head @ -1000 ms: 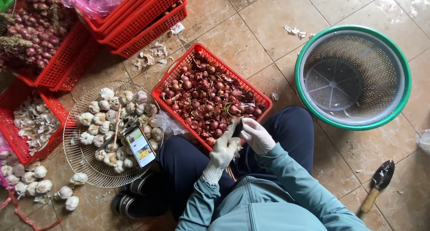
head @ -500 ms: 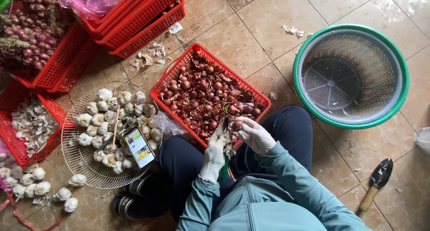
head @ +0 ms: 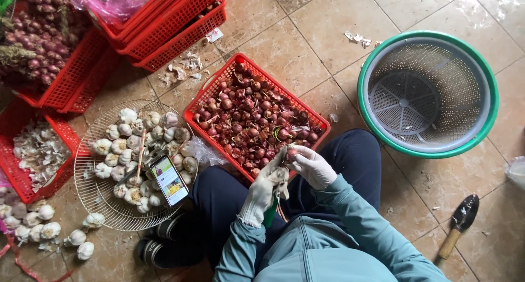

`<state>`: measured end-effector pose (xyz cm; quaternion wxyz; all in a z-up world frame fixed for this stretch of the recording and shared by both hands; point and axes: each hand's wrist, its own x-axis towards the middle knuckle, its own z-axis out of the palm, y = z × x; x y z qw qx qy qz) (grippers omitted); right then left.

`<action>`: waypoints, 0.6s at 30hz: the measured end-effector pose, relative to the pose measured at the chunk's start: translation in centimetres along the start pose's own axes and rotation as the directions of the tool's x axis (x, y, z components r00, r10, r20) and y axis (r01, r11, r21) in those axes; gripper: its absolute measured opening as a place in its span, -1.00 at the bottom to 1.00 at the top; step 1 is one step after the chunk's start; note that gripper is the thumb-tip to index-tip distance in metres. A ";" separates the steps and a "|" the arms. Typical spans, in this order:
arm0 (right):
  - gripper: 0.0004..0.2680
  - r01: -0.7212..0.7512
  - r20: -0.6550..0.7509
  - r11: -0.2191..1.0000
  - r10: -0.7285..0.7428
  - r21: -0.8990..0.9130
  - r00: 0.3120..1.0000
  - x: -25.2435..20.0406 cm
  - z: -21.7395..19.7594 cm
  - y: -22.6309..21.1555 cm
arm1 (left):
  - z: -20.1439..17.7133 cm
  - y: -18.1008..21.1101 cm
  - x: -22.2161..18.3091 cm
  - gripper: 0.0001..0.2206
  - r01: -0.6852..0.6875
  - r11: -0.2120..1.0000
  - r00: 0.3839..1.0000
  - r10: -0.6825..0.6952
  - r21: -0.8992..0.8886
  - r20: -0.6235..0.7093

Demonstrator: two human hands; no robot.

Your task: A person sitting on the floor peels and trims shallots using a small hand tool and sorts them into a basket.

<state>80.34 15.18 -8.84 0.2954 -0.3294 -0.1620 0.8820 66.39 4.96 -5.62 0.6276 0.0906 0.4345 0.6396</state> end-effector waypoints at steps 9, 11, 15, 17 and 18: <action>-0.77 -0.092 0.023 0.995 0.091 0.029 0.996 -1.0 0.6 -0.6 | 0.4 -0.3 -0.3 -0.49 -0.019 1.000 0.997 0.020 0.019 -0.071; -0.78 -0.114 0.068 0.992 0.110 0.047 0.992 -1.3 1.0 -0.9 | 0.4 -0.4 -0.3 -0.49 -0.020 1.000 0.996 0.022 0.023 -0.086; -0.79 -0.100 0.062 0.992 0.096 0.073 0.993 -1.3 1.1 -1.2 | 0.6 -0.5 -0.3 -0.49 -0.023 0.999 0.993 0.026 0.034 -0.112; -0.78 -0.089 0.081 0.995 0.086 0.044 0.993 -0.8 0.3 -0.6 | 0.7 -0.5 -0.3 -0.49 -0.027 0.999 0.991 0.032 0.036 -0.127; -0.78 -0.091 0.083 0.995 0.087 0.042 0.993 -0.8 0.2 -0.6 | 0.8 -0.4 -0.3 -0.49 -0.031 0.999 0.990 0.036 0.037 -0.136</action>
